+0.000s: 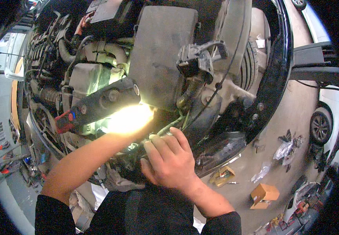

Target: The person works under the hood of a car, using a work light to illuminate the engine bay. They manipulate wires and connectors with both hands, occasionally using a wrench to tighten or loosen components. The task involves careful handling of engine parts and electrical connections.

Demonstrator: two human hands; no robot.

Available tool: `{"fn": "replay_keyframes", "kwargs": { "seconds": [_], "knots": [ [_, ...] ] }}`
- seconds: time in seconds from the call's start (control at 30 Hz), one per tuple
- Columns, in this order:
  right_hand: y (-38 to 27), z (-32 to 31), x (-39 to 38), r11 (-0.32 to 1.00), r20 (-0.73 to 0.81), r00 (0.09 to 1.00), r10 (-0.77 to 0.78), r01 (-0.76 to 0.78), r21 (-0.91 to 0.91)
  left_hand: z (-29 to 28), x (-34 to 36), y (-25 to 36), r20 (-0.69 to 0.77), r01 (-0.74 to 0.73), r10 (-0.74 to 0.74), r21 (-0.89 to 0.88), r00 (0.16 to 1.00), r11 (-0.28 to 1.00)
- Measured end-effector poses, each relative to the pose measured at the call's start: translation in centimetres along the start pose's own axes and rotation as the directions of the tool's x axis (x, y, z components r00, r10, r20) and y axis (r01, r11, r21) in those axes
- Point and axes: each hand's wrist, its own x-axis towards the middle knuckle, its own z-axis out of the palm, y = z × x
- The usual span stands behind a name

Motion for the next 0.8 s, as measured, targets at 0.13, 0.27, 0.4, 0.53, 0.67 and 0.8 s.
{"fn": "replay_keyframes", "kwargs": {
  "seconds": [0.13,0.27,0.4,0.53,0.67,0.8],
  "knots": [
    [-0.1,0.0,-0.1,1.000,0.006,1.000,0.003,-0.003,-0.014,1.0,-0.9,0.2,-0.225,0.022,-0.035,-0.058,0.974,0.998],
    [-0.2,-0.2,0.2,1.000,0.018,1.000,-0.001,0.002,-0.025,1.7,-0.7,-0.7,-0.142,0.038,-0.049,-0.081,0.989,0.996],
    [-0.2,0.1,-0.2,1.000,0.031,1.000,-0.003,0.004,-0.014,1.2,-0.5,-1.1,-0.003,0.081,-0.083,-0.152,0.997,0.985],
    [-0.4,-0.1,0.0,0.999,0.038,0.999,0.010,-0.009,-0.032,-0.1,-0.3,-1.2,0.054,0.079,-0.066,-0.289,0.996,0.954],
    [-0.2,-0.1,0.1,0.999,0.039,0.999,-0.012,0.014,-0.040,-1.2,0.0,-1.4,0.188,0.144,-0.078,-0.373,0.979,0.916],
    [-0.2,-0.1,0.2,0.999,0.043,0.999,-0.025,0.027,-0.045,-0.8,-0.3,-1.2,0.190,0.125,-0.067,-0.312,0.980,0.942]
  ]
}}
